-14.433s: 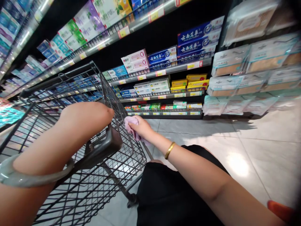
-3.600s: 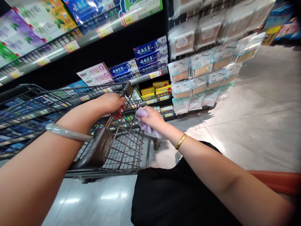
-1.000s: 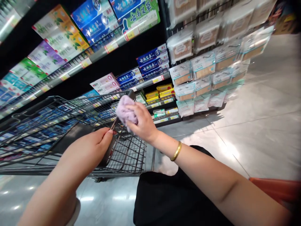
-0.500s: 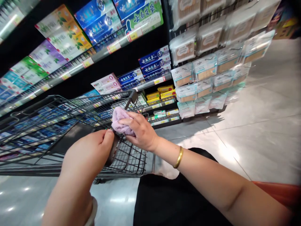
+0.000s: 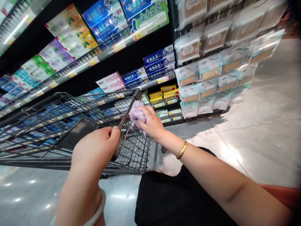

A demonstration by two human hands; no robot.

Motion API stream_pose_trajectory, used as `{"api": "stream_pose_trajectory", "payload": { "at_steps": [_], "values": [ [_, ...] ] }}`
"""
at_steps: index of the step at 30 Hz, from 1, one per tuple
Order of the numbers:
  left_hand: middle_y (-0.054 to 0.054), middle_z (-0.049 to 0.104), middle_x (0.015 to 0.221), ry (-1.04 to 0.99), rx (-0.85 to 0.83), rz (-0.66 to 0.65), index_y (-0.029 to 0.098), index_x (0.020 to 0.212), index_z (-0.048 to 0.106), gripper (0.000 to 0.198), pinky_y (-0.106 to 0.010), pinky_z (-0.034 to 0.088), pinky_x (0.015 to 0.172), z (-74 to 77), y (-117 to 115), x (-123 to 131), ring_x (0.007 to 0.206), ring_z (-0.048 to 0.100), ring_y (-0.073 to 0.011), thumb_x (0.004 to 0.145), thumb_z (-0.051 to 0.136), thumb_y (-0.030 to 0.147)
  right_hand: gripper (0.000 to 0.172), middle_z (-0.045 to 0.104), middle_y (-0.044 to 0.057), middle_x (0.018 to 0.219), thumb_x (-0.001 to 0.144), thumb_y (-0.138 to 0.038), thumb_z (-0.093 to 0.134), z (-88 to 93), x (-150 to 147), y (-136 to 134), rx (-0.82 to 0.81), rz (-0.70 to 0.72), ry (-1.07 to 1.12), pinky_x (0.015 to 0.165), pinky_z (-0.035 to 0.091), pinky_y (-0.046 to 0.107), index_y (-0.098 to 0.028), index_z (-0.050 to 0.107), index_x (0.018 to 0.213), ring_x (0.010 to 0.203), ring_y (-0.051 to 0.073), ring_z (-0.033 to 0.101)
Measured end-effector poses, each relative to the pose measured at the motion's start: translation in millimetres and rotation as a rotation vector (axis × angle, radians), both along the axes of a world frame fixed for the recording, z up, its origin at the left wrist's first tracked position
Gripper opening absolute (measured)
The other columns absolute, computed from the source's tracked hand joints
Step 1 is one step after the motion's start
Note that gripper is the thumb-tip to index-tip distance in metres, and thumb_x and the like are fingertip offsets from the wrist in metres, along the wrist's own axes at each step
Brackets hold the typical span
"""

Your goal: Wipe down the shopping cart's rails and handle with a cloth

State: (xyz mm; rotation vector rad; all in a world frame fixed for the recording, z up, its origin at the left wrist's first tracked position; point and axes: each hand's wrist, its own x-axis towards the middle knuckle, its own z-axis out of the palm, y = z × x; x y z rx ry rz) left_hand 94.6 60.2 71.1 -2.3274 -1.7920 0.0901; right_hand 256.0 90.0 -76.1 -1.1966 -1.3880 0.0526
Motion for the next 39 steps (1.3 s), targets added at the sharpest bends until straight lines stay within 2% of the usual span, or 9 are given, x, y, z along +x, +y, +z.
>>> {"api": "stream_pose_trajectory", "payload": {
  "at_steps": [2, 7, 13, 19, 25, 31, 36, 37, 39],
  "values": [
    [-0.016, 0.074, 0.083, -0.003, -0.008, 0.003, 0.033, 0.072, 0.070, 0.066, -0.048, 0.050, 0.069, 0.8, -1, 0, 0.078, 0.067, -0.0369, 0.094, 0.014, 0.060, 0.047, 0.059, 0.013, 0.134, 0.087, -0.023, 0.064, 1.3, 2, 0, 0.005, -0.035, 0.031, 0.116, 0.045, 0.045, -0.022, 0.057, 0.133, 0.132, 0.026, 0.053],
    [-0.013, 0.074, 0.090, 0.032, -0.034, 0.084, 0.028, 0.079, 0.069, 0.059, -0.041, 0.046, 0.069, 2.0, 1, 5, 0.084, 0.067, -0.0343, 0.093, 0.019, 0.057, 0.050, 0.054, 0.010, 0.143, 0.086, -0.026, 0.068, 1.8, -6, -5, 0.120, 0.136, -0.117, 0.117, 0.044, 0.041, -0.026, 0.058, 0.135, 0.136, 0.024, 0.051],
    [-0.011, 0.074, 0.088, 0.041, -0.032, 0.076, 0.025, 0.081, 0.070, 0.059, -0.038, 0.042, 0.067, -0.2, 2, 26, 0.082, 0.066, -0.0312, 0.093, 0.020, 0.055, 0.050, 0.059, 0.014, 0.135, 0.085, -0.020, 0.063, -10.2, 6, 18, -0.224, -0.082, 0.241, 0.113, 0.046, 0.044, -0.017, 0.057, 0.135, 0.128, 0.026, 0.056],
    [-0.017, 0.075, 0.096, 0.064, 0.099, -0.036, 0.019, 0.085, 0.073, 0.060, -0.041, 0.045, 0.070, -6.9, 5, 51, 0.090, 0.069, -0.0356, 0.093, 0.018, 0.042, 0.045, 0.061, 0.011, 0.129, 0.084, -0.023, 0.061, -10.2, 6, 20, 0.039, -0.072, 0.222, 0.114, 0.045, 0.041, -0.022, 0.059, 0.129, 0.127, 0.025, 0.056],
    [-0.019, 0.076, 0.098, -0.044, 0.072, -0.015, 0.017, 0.088, 0.076, 0.058, -0.042, 0.050, 0.074, -7.4, 4, 78, 0.094, 0.070, -0.0373, 0.091, 0.023, 0.040, 0.045, 0.066, 0.008, 0.130, 0.080, -0.017, 0.059, -17.4, 33, 38, -0.177, -0.149, 0.518, 0.113, 0.046, 0.041, -0.022, 0.060, 0.124, 0.124, 0.023, 0.060],
    [-0.020, 0.076, 0.097, -0.042, 0.104, -0.067, 0.017, 0.097, 0.078, 0.056, -0.045, 0.051, 0.079, -10.0, 6, 96, 0.094, 0.070, -0.0382, 0.091, 0.027, 0.040, 0.045, 0.063, 0.007, 0.131, 0.083, -0.024, 0.063, 5.2, 43, 13, 0.091, -0.107, 0.250, 0.113, 0.046, 0.038, -0.024, 0.059, 0.128, 0.126, 0.024, 0.058],
    [-0.015, 0.076, 0.093, -0.059, -0.046, -0.137, 0.020, 0.089, 0.077, 0.059, -0.039, 0.048, 0.072, -3.5, 16, 94, 0.084, 0.067, -0.0321, 0.090, 0.029, 0.053, 0.045, 0.066, 0.010, 0.125, 0.080, -0.018, 0.065, -17.3, 74, 17, -0.384, -0.180, 0.194, 0.103, 0.052, 0.045, -0.025, 0.064, 0.124, 0.113, 0.028, 0.064],
    [-0.013, 0.076, 0.093, -0.053, -0.085, -0.169, 0.021, 0.089, 0.077, 0.062, -0.038, 0.047, 0.071, -2.2, 17, 91, 0.084, 0.067, -0.0308, 0.089, 0.028, 0.058, 0.043, 0.067, 0.008, 0.122, 0.080, -0.019, 0.066, -19.4, 78, 18, -0.425, -0.172, 0.209, 0.103, 0.053, 0.044, -0.026, 0.064, 0.122, 0.112, 0.028, 0.065],
    [-0.012, 0.076, 0.094, -0.035, -0.131, -0.207, 0.023, 0.089, 0.076, 0.066, -0.037, 0.045, 0.072, -1.0, 19, 85, 0.085, 0.066, -0.0292, 0.089, 0.025, 0.064, 0.042, 0.069, 0.006, 0.122, 0.080, -0.021, 0.065, -16.0, 81, 15, -0.330, -0.154, 0.237, 0.106, 0.051, 0.042, -0.026, 0.064, 0.121, 0.115, 0.026, 0.064]
  ]
}}
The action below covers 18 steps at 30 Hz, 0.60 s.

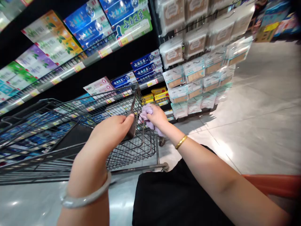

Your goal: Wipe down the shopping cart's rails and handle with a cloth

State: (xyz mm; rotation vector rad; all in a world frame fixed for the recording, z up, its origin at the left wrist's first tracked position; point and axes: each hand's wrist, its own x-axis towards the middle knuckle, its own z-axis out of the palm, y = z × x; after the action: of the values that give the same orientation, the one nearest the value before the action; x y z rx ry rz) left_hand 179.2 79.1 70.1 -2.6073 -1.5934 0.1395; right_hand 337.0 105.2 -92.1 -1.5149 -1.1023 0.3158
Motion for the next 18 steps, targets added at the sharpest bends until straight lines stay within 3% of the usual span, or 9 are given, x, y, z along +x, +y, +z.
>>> {"api": "stream_pose_trajectory", "payload": {
  "at_steps": [4, 6, 11, 13, 16, 18],
  "values": [
    [-0.014, 0.073, 0.090, 0.073, 0.114, 0.016, 0.020, 0.079, 0.071, 0.061, -0.036, 0.038, 0.064, -4.6, -5, -3, 0.080, 0.063, -0.0282, 0.091, 0.018, 0.049, 0.044, 0.065, 0.006, 0.130, 0.081, -0.023, 0.061, 16.8, -14, -16, 0.381, 0.050, -0.080, 0.112, 0.047, 0.038, -0.024, 0.061, 0.125, 0.124, 0.023, 0.060],
    [-0.014, 0.071, 0.085, 0.076, 0.153, 0.048, 0.021, 0.075, 0.068, 0.058, -0.035, 0.035, 0.060, -7.7, -10, 1, 0.075, 0.060, -0.0273, 0.091, 0.018, 0.046, 0.045, 0.064, 0.008, 0.130, 0.080, -0.024, 0.062, 15.0, -20, -22, 0.379, 0.072, -0.134, 0.110, 0.048, 0.038, -0.023, 0.061, 0.125, 0.123, 0.024, 0.060],
    [-0.012, 0.068, 0.077, 0.023, 0.162, 0.082, 0.022, 0.069, 0.065, 0.055, -0.034, 0.033, 0.058, -9.7, -14, 6, 0.068, 0.056, -0.0254, 0.090, 0.022, 0.049, 0.045, 0.064, 0.009, 0.128, 0.080, -0.024, 0.062, -3.4, -18, -27, 0.087, 0.018, -0.065, 0.107, 0.050, 0.046, -0.023, 0.061, 0.125, 0.118, 0.028, 0.062],
    [-0.011, 0.068, 0.077, 0.017, 0.167, 0.069, 0.022, 0.068, 0.064, 0.054, -0.034, 0.033, 0.058, -9.5, -14, 6, 0.067, 0.055, -0.0248, 0.090, 0.023, 0.048, 0.043, 0.065, 0.008, 0.126, 0.080, -0.023, 0.060, 1.4, -20, -32, 0.178, 0.014, -0.045, 0.109, 0.049, 0.044, -0.023, 0.060, 0.123, 0.120, 0.026, 0.061],
    [-0.011, 0.068, 0.077, 0.020, 0.173, 0.060, 0.022, 0.067, 0.064, 0.054, -0.035, 0.032, 0.058, -9.7, -13, 5, 0.067, 0.055, -0.0249, 0.090, 0.023, 0.048, 0.044, 0.063, 0.008, 0.127, 0.080, -0.023, 0.061, 14.5, -26, -42, 0.414, 0.095, -0.179, 0.114, 0.046, 0.039, -0.022, 0.059, 0.124, 0.127, 0.024, 0.056],
    [-0.011, 0.068, 0.077, 0.018, 0.171, 0.070, 0.022, 0.067, 0.065, 0.054, -0.035, 0.033, 0.058, -9.9, -14, 5, 0.068, 0.056, -0.0256, 0.090, 0.023, 0.048, 0.047, 0.062, 0.010, 0.130, 0.081, -0.025, 0.062, 14.7, -26, -42, 0.389, 0.108, -0.251, 0.113, 0.046, 0.039, -0.020, 0.058, 0.128, 0.127, 0.024, 0.056]
  ]
}}
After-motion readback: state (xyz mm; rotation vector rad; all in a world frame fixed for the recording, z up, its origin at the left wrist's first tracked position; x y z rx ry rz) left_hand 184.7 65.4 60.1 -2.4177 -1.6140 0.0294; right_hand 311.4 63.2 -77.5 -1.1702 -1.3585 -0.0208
